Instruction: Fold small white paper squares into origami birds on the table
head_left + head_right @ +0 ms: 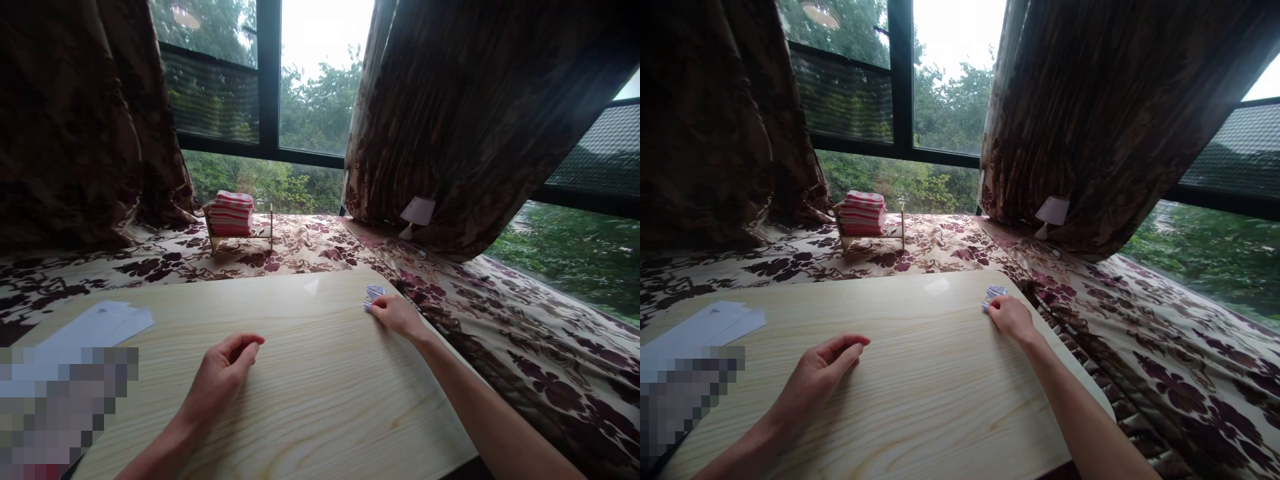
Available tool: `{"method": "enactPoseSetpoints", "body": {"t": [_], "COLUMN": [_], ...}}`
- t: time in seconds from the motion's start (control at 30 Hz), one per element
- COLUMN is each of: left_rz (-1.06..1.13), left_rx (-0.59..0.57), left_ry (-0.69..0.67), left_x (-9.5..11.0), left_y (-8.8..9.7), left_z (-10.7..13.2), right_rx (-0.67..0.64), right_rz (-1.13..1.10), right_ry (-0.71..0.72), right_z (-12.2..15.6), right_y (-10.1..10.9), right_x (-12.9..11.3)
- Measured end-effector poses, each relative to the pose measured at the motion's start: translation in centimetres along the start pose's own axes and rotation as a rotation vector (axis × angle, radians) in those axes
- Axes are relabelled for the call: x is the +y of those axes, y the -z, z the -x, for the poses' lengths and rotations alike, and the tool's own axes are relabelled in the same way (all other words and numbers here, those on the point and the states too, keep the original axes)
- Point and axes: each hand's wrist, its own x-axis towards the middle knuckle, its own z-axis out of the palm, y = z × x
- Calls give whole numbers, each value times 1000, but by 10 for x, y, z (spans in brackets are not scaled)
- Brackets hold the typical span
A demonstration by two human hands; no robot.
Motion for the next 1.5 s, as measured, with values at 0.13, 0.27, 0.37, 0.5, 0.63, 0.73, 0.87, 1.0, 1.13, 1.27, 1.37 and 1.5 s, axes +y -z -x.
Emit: {"method": "enactPoseSetpoints", "body": {"t": [0.13,0.27,0.37,0.5,0.63,0.73,0.87,1.0,1.13,1.27,1.37,1.5], "left_rz": [-14,-34,-35,-39,-49,-61,-77,-108,-129,-126,-119,-120], "left_rx": [-14,-27,-33,-33,-31,-37,-40,-34,-34,-36,-29,-34], "left_ry": [-12,-17,-19,-27,-21,-38,-71,-80,-83,-82,-79,-90], "left_x": [-1,-2,-2,-1,-4,-6,-4,-4,-7,-9,-8,-8], "left_y": [0,1,1,0,1,2,1,-1,0,0,0,1], "left_z": [-1,0,0,0,-1,-1,0,-1,-2,-3,-3,-3], "right_rx": [-36,-47,-32,-7,41,114,171,176,138,115,118,161], "right_rz": [42,63,71,69,56,55,54,42,36,38,21,-29], "right_ry": [-76,-130,-165,-226,-234,-195,-128,-110,-110,-135,-145,-166], "right_z": [-10,-20,-31,-51,-61,-54,-35,-20,-22,-35,-44,-59], "right_y": [1,2,0,-4,8,29,41,20,-5,-13,-9,8], "right_x": [-12,-28,-43,-59,-55,-30,12,33,28,18,17,30]}}
